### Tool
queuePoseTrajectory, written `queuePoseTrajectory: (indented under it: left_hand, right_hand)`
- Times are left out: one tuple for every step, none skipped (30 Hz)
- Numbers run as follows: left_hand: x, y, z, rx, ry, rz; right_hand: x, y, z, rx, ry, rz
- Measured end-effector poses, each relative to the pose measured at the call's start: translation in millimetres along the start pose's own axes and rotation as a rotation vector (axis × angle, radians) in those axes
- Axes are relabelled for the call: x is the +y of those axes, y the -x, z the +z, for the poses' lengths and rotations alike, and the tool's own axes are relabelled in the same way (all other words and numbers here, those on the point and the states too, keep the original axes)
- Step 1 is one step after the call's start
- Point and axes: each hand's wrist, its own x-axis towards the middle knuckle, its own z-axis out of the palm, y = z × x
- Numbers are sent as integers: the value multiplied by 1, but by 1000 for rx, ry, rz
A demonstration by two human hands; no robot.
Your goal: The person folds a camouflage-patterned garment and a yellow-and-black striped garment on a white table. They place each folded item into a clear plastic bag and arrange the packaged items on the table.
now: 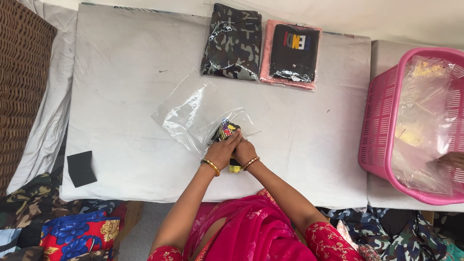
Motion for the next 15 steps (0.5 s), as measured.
queuePoseTrajectory:
  left_hand:
    - [6, 1, 1, -2, 1, -1]
    - [11, 3, 2, 21, -13, 43]
    - [15, 3, 2, 47, -30, 87]
    - [18, 3, 7, 48, -32, 85]
    - [20, 2, 11, 79, -43, 101]
    - [22, 1, 16, 110, -54, 117]
    - [17, 0, 7, 108, -52, 113]
    - [13, -1, -1, 114, -52, -14]
    - [7, -3, -11, 120, -54, -135]
    - [3, -3, -19, 119, -55, -134]
    - [0, -4, -28, 100, -38, -159]
    - [-4, -4, -36, 82, -22, -184]
    - [-1, -5, -29, 87, -19, -186]
    - [1, -5, -23, 30, 2, -71]
    - [2, -4, -17, -28, 18, 43]
  right_hand:
    - [3, 1, 2, -2, -1, 0]
    - [5, 1, 3, 112, 10, -48]
    - [7, -1, 4, 230, 19, -99]
    - [2, -1, -6, 231, 18, -101]
    - [-4, -2, -16, 270, -31, -133]
    - [-9, -3, -27, 309, -80, -165]
    - [-22, 3, -47, 305, -82, -166]
    - [-35, 9, -66, 228, -147, -110]
    - [-48, 14, -87, 154, -212, -52]
    - [-45, 14, -77, 155, -213, -50]
    - [-40, 12, -68, 179, -216, -86]
    - [-36, 12, -60, 204, -218, -123]
    - [-33, 10, -56, 203, -214, -127]
    - [-30, 9, -52, 210, -199, -174]
    - [-29, 6, -47, 218, -190, -223]
